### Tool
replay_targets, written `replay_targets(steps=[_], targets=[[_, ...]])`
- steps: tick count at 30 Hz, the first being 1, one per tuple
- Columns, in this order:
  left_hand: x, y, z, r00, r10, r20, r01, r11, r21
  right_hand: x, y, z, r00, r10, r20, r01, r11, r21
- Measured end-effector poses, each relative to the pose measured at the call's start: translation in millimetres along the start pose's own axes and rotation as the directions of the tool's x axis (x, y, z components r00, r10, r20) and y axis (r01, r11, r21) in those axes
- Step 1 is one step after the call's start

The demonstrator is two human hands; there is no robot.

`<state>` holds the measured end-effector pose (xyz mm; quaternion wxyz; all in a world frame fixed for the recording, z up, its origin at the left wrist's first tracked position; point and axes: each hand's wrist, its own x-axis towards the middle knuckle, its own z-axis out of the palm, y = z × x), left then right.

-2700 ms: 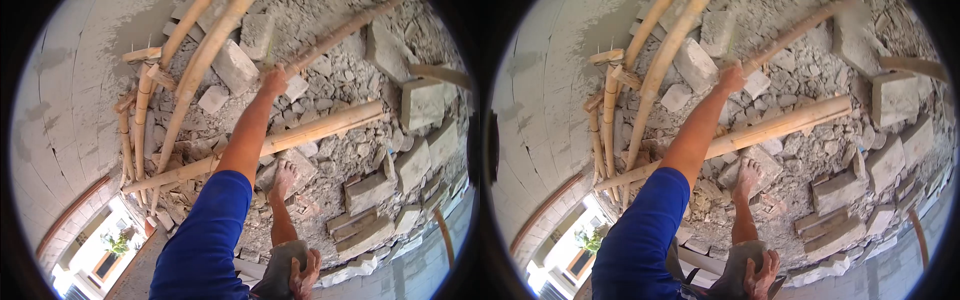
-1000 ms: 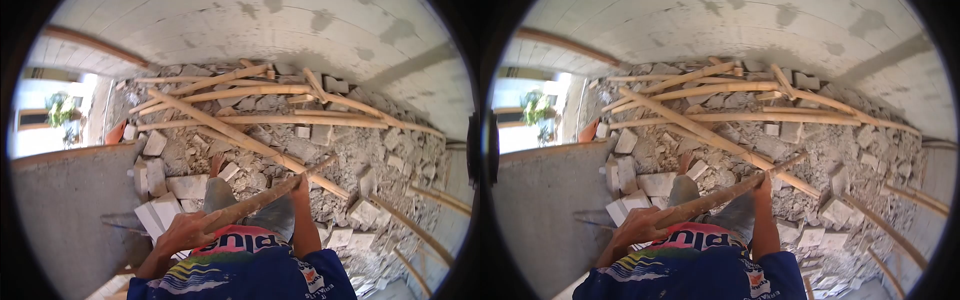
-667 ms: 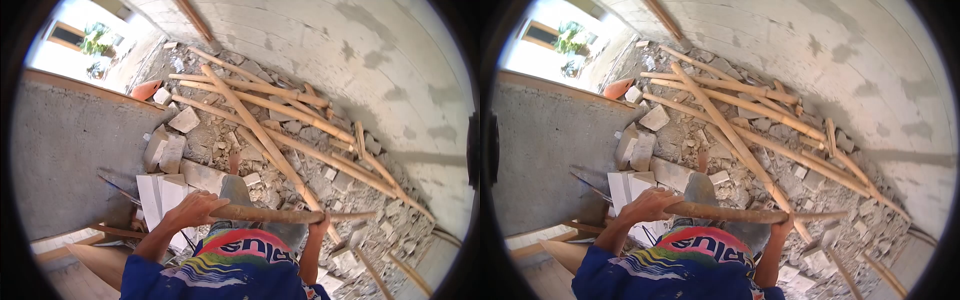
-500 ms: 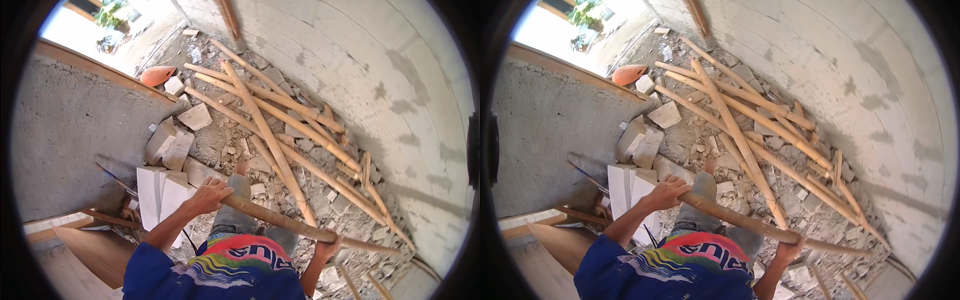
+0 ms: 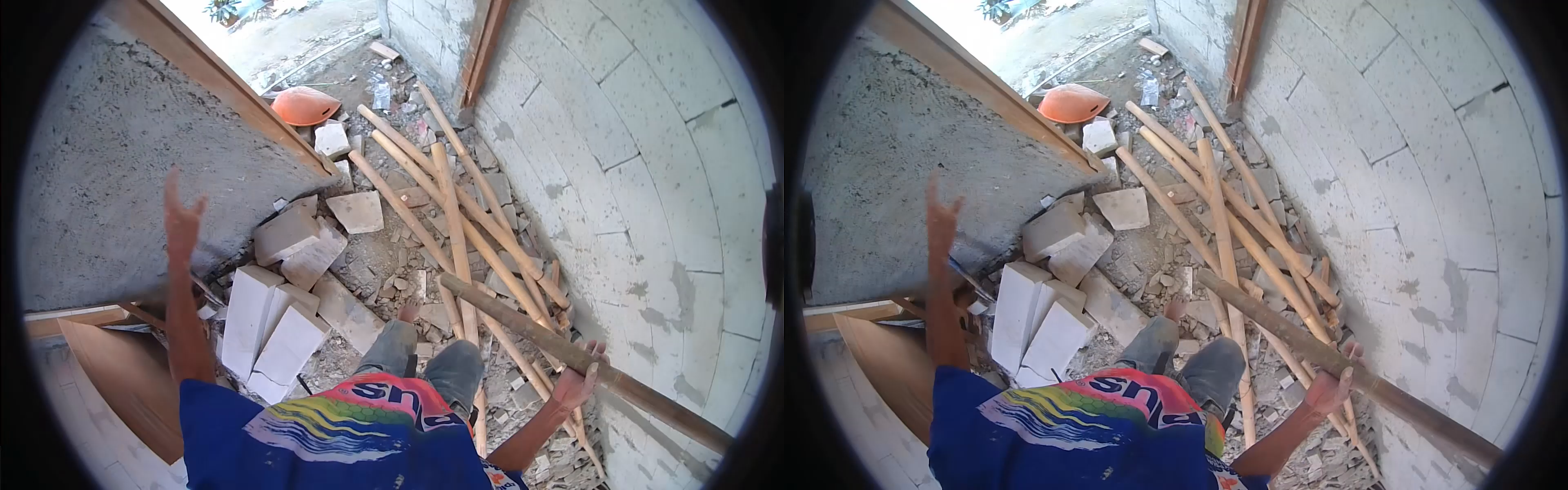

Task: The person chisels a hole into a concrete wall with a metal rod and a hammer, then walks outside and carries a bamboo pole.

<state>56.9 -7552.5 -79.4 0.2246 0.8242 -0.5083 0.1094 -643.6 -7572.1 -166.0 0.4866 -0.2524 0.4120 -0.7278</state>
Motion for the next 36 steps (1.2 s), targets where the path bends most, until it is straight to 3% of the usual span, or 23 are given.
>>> replay_targets(steps=[6,7,9,12,15,19,21,25,27,29,31,33,35,36], targets=[[88.0,-27.9,-93.4,0.963,-0.072,-0.26,0.092,0.994,0.064,42.4,12.8,64.6,0.993,-0.101,0.054,0.109,0.977,-0.182],[103.6,-25.4,-96.8,0.945,-0.111,-0.306,0.129,0.991,0.038,49.5,17.5,73.5,0.99,-0.123,0.073,0.138,0.955,-0.263],[138.9,-28.6,-96.9,0.911,-0.044,-0.41,0.085,0.993,0.081,59.4,29.8,101.1,0.986,-0.156,0.064,0.167,0.948,-0.271],[188.8,-30.5,-80.6,0.855,-0.046,-0.516,0.152,0.975,0.165,76.5,57.2,119.8,0.979,-0.156,0.132,0.19,0.932,-0.309],[221.0,-29.1,-52.9,0.828,-0.06,-0.557,0.109,0.992,0.055,104.0,83.4,143.4,0.976,-0.162,0.143,0.203,0.915,-0.35],[259.7,-34.6,-3.6,0.827,-0.145,-0.543,0.146,0.988,-0.042,132.1,110.9,169.0,0.997,-0.073,-0.002,0.058,0.813,-0.579],[272.3,-20.9,14.0,0.752,-0.323,-0.575,0.33,0.939,-0.096,147.6,127.8,176.8,0.999,-0.033,0.023,0.04,0.741,-0.67],[275.1,-47.1,17.2,0.815,-0.256,-0.52,0.321,0.946,0.037,166.7,168.1,202.5,0.997,0.062,0.053,-0.003,0.673,-0.74],[276.8,-29.3,15.6,0.776,-0.292,-0.56,0.295,0.951,-0.087,173.0,192.1,223.9,0.975,0.219,-0.019,-0.162,0.657,-0.736],[277.0,-29.1,16.6,0.784,-0.285,-0.552,0.293,0.953,-0.077,184.3,227.5,210.6,0.968,0.252,0.0,-0.162,0.62,-0.768],[278.7,-22.6,15.6,0.779,-0.28,-0.561,0.371,0.927,0.054,184.1,242.6,222.8,0.959,0.282,0.029,-0.145,0.575,-0.805],[279.9,-21.2,15.7,0.775,-0.302,-0.555,0.388,0.921,0.041,181.9,255.1,230.3,0.948,0.311,0.066,-0.12,0.542,-0.832],[278.2,-28.2,16.8,0.777,-0.268,-0.57,0.373,0.925,0.073,182.2,266.3,233.7,0.94,0.325,0.105,-0.039,0.408,-0.912],[277.9,-26.1,16.4,0.78,-0.258,-0.57,0.353,0.933,0.062,185.4,265.3,233.5,0.898,0.418,0.133,0.019,0.266,-0.964]])
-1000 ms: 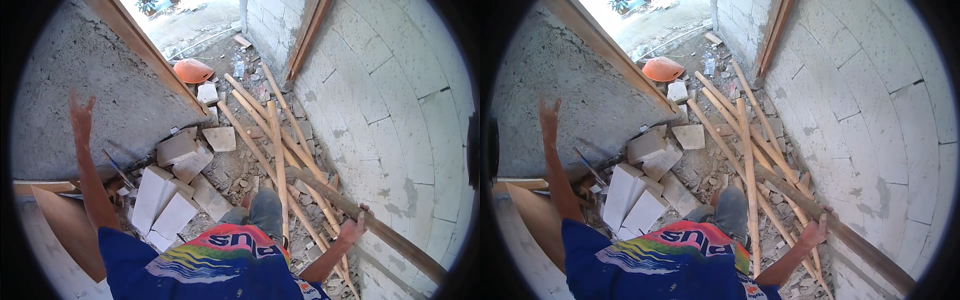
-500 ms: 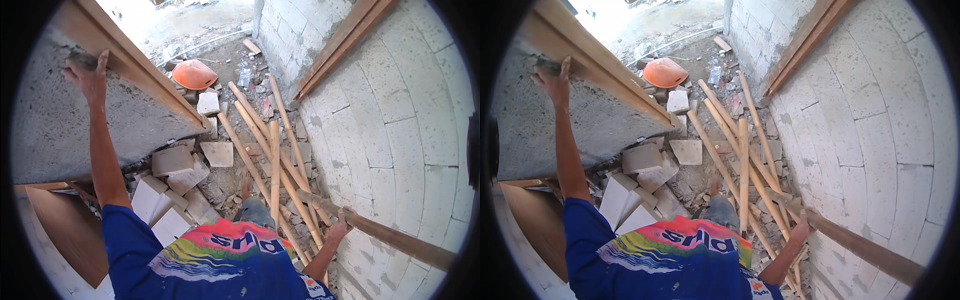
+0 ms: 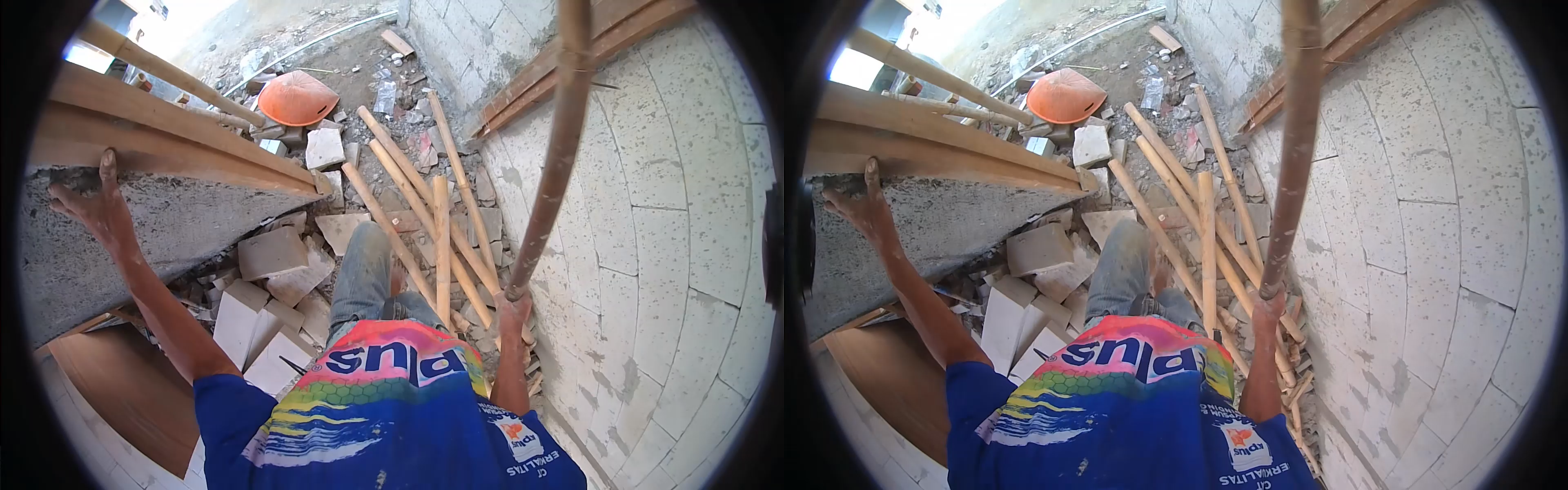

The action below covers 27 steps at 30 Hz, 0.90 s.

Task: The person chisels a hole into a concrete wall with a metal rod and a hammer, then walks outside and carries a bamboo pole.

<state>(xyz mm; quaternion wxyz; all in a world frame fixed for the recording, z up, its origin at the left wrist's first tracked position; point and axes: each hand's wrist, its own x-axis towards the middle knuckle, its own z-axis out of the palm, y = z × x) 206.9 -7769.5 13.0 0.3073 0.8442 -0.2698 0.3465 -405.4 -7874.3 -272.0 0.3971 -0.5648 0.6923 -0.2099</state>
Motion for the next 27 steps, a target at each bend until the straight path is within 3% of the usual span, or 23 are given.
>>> replay_targets(steps=[3,5,7,13,15,16,20,23,25,27], targets=[[-0.3,2.8,-1.9,1.0,-0.031,-0.006,0.031,0.999,0.008,-1.8,-16.2,7.7,1.0,-0.007,-0.022,0.008,0.999,0.033],[-2.1,9.0,-3.6,0.997,-0.078,-0.016,0.078,0.997,0.008,4.4,-14.0,11.5,0.995,-0.095,-0.029,0.097,0.994,0.049],[-0.7,17.8,-4.6,0.992,-0.122,-0.032,0.122,0.993,0.006,15.9,-15.3,17.9,1.0,0.014,-0.009,-0.013,0.999,0.045],[-3.8,31.6,5.1,0.986,-0.145,-0.078,0.135,0.983,-0.127,95.1,-40.4,56.2,0.991,-0.133,0.029,0.133,0.991,0.012],[-3.0,31.4,12.2,0.983,-0.139,-0.119,0.117,0.978,-0.17,130.5,-80.5,76.6,0.994,-0.068,0.084,0.079,0.989,-0.129],[-0.8,32.6,16.3,0.98,-0.148,-0.131,0.127,0.98,-0.155,149.4,-107.0,88.2,0.987,-0.121,0.104,0.135,0.98,-0.143],[-0.6,28.2,31.7,0.939,-0.285,-0.194,0.216,0.924,-0.315,246.0,-137.2,143.4,0.942,-0.306,0.138,0.32,0.943,-0.094],[-24.4,1.6,34.3,0.879,-0.428,-0.211,0.335,0.869,-0.364,288.4,-202.3,175.6,0.942,-0.283,0.179,0.315,0.931,-0.186],[-41.1,-17.5,29.1,0.824,-0.518,-0.231,0.407,0.824,-0.394,305.0,-254.5,187.8,0.958,-0.1,0.268,0.175,0.946,-0.272],[-58.3,-30.7,17.6,0.756,-0.601,-0.259,0.477,0.776,-0.412,337.0,-267.0,208.8,0.937,-0.13,0.323,0.228,0.93,-0.288]])
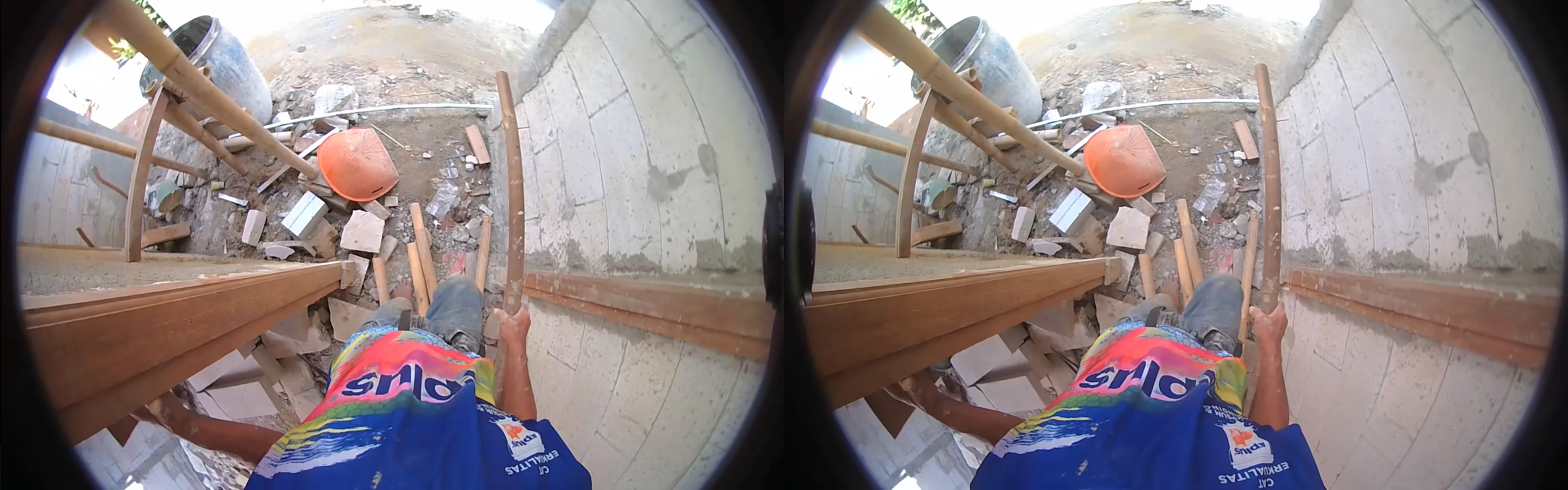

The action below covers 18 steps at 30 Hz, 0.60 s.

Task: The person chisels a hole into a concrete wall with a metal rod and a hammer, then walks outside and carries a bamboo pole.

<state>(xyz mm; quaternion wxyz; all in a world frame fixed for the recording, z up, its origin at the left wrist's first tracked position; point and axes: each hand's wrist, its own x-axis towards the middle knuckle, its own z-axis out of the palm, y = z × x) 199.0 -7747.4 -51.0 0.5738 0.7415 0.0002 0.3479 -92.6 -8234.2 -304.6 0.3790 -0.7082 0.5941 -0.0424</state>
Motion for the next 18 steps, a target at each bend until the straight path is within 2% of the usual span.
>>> replay_targets(steps=[3,5,6,7,8,10,11,13,17,18], targets=[[-2.8,-5.7,-24.4,0.985,-0.078,-0.154,0.082,0.996,0.022,59.4,-17.7,7.2,0.988,-0.151,0.038,0.152,0.988,-0.022],[-6.1,4.5,6.4,0.929,0.065,-0.363,-0.106,0.99,-0.092,96.7,-36.6,9.3,0.989,-0.128,0.075,0.129,0.992,-0.003],[-7.2,7.6,7.1,0.899,0.097,-0.428,-0.14,0.988,-0.069,115.6,-48.0,9.8,0.99,-0.112,0.089,0.111,0.994,0.01],[-6.2,10.8,7.3,0.876,0.108,-0.47,-0.143,0.989,-0.038,137.4,-60.5,8.3,0.988,-0.043,0.151,0.056,0.995,-0.079],[-6.7,15.6,9.5,0.85,0.125,-0.512,-0.143,0.99,0.004,156.3,-71.2,12.9,0.983,-0.059,0.171,0.075,0.994,-0.084],[-11.2,24.7,18.7,0.798,0.161,-0.581,-0.137,0.987,0.085,193.4,-89.1,20.9,0.971,-0.221,0.092,0.227,0.972,-0.065],[-12.3,28.2,22.5,0.769,0.179,-0.614,-0.127,0.984,0.128,216.5,-97.5,26.7,0.963,-0.243,0.116,0.252,0.965,-0.07],[-13.3,34.0,36.3,0.706,0.223,-0.672,-0.109,0.972,0.208,265.8,-118.1,44.9,0.953,-0.252,0.166,0.241,0.967,0.082],[-19.4,43.9,66.3,0.582,0.269,-0.768,-0.032,0.951,0.309,369.2,-181.0,76.9,0.919,-0.288,0.27,0.282,0.957,0.062],[-26.3,49.8,77.2,0.54,0.275,-0.795,0.001,0.945,0.328,391.1,-203.4,82.8,0.923,-0.247,0.295,0.232,0.969,0.086]])
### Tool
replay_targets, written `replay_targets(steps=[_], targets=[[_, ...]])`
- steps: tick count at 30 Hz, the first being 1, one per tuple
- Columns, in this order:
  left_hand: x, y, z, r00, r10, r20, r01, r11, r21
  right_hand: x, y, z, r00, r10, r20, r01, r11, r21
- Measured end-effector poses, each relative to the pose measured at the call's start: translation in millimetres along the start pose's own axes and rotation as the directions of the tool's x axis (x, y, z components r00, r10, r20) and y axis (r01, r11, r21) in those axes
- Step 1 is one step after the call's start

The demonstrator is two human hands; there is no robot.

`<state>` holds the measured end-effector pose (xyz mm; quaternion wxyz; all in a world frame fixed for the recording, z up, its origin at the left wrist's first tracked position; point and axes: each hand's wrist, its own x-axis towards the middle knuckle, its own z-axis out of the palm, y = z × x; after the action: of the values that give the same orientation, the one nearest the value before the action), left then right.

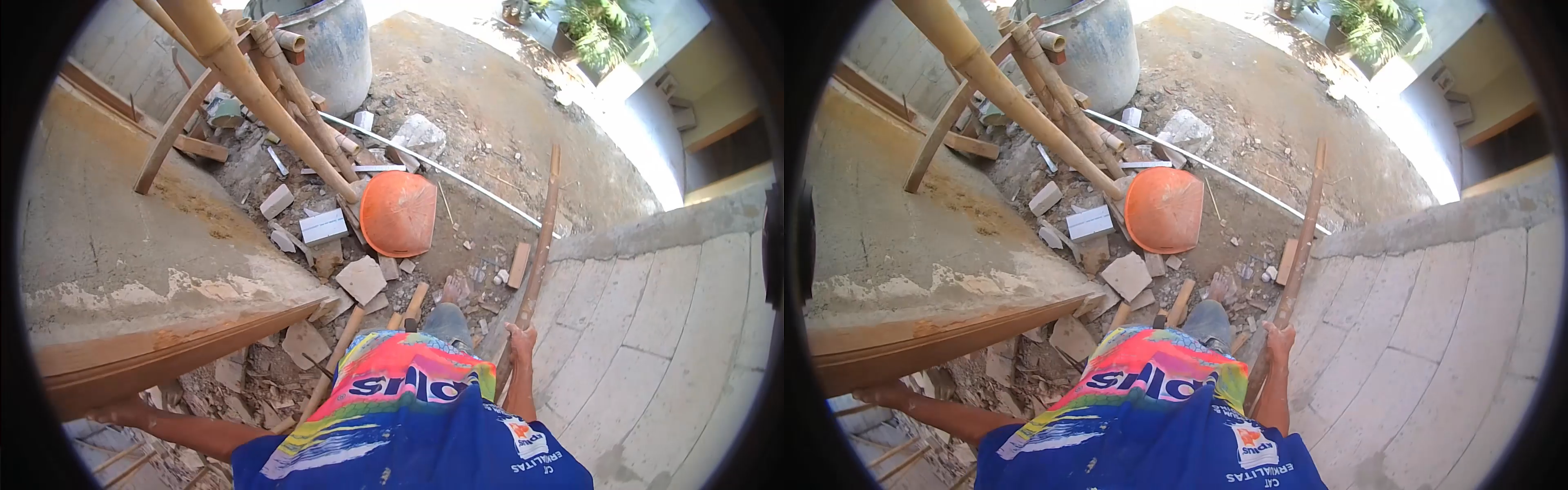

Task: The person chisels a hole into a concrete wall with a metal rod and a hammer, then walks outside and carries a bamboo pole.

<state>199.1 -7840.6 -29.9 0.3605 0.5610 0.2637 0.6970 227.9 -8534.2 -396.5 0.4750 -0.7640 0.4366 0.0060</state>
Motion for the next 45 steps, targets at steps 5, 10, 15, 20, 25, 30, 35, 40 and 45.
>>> replay_targets(steps=[5,10,15,20,25,30,35,40,45], targets=[[-28.8,7.1,-8.0,0.992,0.084,-0.097,-0.065,0.98,0.187,119.7,-83.0,-8.2,0.987,0.052,0.151,-0.067,0.993,0.096],[-50.3,15.7,23.7,0.963,0.013,-0.27,0.037,0.983,0.18,208.1,-147.0,-17.4,0.961,0.107,0.256,-0.127,0.99,0.062],[-111.5,6.9,51.9,0.921,0.063,-0.384,0.058,0.953,0.297,270.5,-184.5,-0.1,0.963,0.078,0.26,-0.101,0.992,0.078],[-199.6,-55.6,81.2,0.841,-0.042,-0.539,0.278,0.889,0.364,345.8,-222.2,24.0,0.944,0.072,0.322,-0.071,0.997,-0.015],[-327.1,-144.7,120.8,0.592,-0.387,-0.707,0.721,0.645,0.251,399.7,-276.2,29.8,0.958,0.075,0.277,-0.026,0.984,-0.177],[-473.0,-216.8,217.1,0.162,-0.761,-0.628,0.987,0.14,0.084,443.8,-321.5,22.4,0.941,0.129,0.313,-0.05,0.967,-0.248],[-562.0,-226.1,355.6,0.075,-0.931,-0.357,0.973,-0.011,0.232,491.6,-393.0,25.1,0.982,-0.03,0.188,0.104,0.91,-0.402],[-584.1,-186.0,500.1,0.127,-0.99,-0.066,0.917,0.092,0.387,577.5,-418.6,63.2,0.949,0.063,0.308,0.094,0.879,-0.467],[-617.7,-170.7,556.1,0.211,-0.976,-0.05,0.952,0.193,0.238,666.6,-503.7,144.8,0.817,0.099,0.568,0.283,0.789,-0.545]])
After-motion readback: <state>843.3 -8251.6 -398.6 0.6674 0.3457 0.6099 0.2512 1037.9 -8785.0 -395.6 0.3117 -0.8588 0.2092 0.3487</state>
